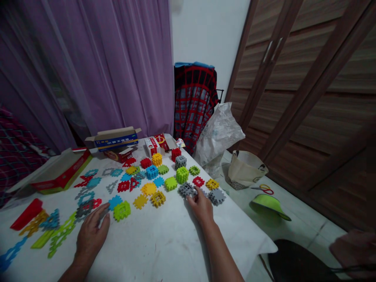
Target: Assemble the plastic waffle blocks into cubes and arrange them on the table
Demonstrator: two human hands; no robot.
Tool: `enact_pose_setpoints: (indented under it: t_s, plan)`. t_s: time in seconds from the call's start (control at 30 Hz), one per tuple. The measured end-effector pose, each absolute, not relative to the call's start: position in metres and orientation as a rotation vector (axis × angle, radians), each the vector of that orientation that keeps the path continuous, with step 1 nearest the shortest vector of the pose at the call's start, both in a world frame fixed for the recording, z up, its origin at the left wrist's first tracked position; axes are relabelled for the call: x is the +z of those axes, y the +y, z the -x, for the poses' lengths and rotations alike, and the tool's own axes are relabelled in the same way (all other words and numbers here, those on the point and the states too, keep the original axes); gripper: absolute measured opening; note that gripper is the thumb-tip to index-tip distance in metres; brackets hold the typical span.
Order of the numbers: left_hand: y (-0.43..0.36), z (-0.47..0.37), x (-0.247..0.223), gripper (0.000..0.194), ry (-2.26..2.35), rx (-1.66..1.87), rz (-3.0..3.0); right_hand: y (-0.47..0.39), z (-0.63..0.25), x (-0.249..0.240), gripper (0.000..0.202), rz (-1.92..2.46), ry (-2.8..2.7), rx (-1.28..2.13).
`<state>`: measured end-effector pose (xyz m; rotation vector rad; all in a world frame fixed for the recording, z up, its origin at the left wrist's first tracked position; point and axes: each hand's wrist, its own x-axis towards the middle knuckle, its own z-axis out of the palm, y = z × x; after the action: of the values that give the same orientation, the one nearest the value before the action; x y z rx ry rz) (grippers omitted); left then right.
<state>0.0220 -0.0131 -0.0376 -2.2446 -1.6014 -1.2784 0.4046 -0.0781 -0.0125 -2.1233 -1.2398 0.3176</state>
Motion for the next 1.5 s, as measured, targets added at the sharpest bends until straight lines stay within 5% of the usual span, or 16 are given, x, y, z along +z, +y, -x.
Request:
enact_pose_setpoints:
  t_s: [1.07,1.5]
  plan:
    - [-0.012,-0.021,-0.038,0.032,-1.654,-1.234,2.236,-0.081,-0.387,-0.008,0.058,2.064,-1.127,0.266]
    - [-0.012,-0.022,-0.036,0.032,-1.660,-1.299,2.251,-0.107,-0.347,-0.005,0.052,2.233,-1.478,0.287]
